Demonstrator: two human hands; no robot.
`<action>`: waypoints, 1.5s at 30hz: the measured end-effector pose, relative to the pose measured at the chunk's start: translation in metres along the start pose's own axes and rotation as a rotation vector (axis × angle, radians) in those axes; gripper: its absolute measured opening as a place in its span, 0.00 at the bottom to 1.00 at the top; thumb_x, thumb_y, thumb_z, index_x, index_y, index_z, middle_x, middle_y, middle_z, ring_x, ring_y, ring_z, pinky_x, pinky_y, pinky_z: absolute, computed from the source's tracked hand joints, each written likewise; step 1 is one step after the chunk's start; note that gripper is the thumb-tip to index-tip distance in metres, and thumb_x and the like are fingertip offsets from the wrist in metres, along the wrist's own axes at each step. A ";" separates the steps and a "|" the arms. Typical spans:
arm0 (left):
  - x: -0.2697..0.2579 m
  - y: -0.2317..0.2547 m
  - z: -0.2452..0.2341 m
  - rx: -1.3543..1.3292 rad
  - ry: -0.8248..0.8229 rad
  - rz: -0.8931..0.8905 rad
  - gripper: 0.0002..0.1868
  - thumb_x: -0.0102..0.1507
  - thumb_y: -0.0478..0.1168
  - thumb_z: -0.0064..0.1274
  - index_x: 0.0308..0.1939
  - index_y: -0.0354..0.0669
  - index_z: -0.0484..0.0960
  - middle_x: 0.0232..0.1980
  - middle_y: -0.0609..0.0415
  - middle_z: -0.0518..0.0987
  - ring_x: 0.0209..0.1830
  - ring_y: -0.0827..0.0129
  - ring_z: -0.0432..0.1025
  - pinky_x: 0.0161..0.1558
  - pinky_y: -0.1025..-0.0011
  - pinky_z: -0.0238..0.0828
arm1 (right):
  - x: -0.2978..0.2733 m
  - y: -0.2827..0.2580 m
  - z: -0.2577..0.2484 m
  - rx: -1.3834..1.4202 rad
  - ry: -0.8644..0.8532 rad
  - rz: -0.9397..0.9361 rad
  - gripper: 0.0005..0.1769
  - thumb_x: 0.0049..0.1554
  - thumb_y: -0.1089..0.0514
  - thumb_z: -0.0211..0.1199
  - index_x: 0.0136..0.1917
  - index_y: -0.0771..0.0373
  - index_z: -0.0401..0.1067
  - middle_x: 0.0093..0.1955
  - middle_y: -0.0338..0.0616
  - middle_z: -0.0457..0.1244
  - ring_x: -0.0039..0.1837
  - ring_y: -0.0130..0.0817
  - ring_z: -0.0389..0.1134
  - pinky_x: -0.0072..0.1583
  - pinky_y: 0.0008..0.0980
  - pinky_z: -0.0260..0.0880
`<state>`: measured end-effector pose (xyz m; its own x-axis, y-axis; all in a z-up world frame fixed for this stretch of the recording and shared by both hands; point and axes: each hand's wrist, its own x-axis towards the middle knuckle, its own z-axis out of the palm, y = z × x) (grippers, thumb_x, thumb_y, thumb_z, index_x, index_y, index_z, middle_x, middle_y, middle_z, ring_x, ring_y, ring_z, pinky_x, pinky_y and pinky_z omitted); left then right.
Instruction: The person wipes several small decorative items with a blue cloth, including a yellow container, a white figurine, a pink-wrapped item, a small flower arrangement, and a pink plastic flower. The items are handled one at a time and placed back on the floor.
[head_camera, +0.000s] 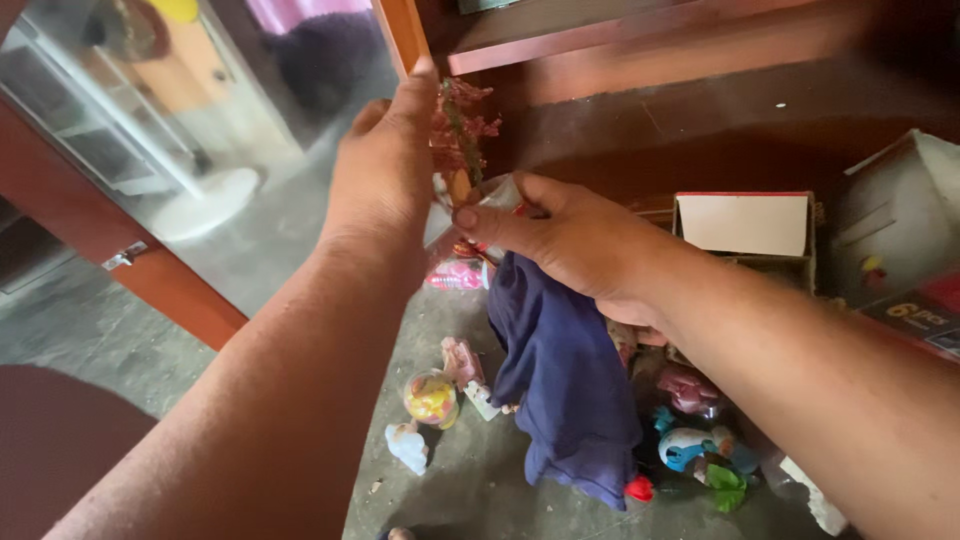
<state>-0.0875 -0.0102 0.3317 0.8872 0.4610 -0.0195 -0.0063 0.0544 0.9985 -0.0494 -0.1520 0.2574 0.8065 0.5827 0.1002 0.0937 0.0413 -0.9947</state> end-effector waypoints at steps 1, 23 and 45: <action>-0.001 0.001 -0.002 0.048 0.033 -0.008 0.18 0.65 0.55 0.52 0.47 0.46 0.75 0.42 0.55 0.76 0.41 0.69 0.70 0.34 0.60 0.72 | -0.001 -0.001 -0.001 -0.023 0.000 -0.001 0.30 0.51 0.41 0.68 0.62 0.59 0.73 0.58 0.40 0.72 0.62 0.26 0.68 0.65 0.28 0.63; 0.012 0.008 -0.039 0.628 -0.243 0.484 0.14 0.65 0.44 0.51 0.46 0.44 0.89 0.28 0.55 0.79 0.28 0.75 0.71 0.34 0.73 0.70 | 0.011 0.013 -0.036 0.001 0.014 0.079 0.33 0.53 0.35 0.61 0.64 0.54 0.72 0.65 0.36 0.67 0.65 0.24 0.64 0.64 0.34 0.65; 0.034 0.002 -0.038 -0.156 -0.364 0.011 0.05 0.66 0.32 0.50 0.45 0.37 0.77 0.44 0.48 0.81 0.40 0.64 0.76 0.44 0.67 0.79 | 0.012 0.004 -0.027 0.389 -0.079 0.057 0.29 0.61 0.44 0.67 0.70 0.59 0.71 0.60 0.40 0.68 0.59 0.33 0.68 0.59 0.46 0.71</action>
<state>-0.0749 0.0393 0.3314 0.9920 0.1199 0.0384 -0.0619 0.1984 0.9782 -0.0235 -0.1667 0.2552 0.7550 0.6532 0.0581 -0.1897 0.3024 -0.9341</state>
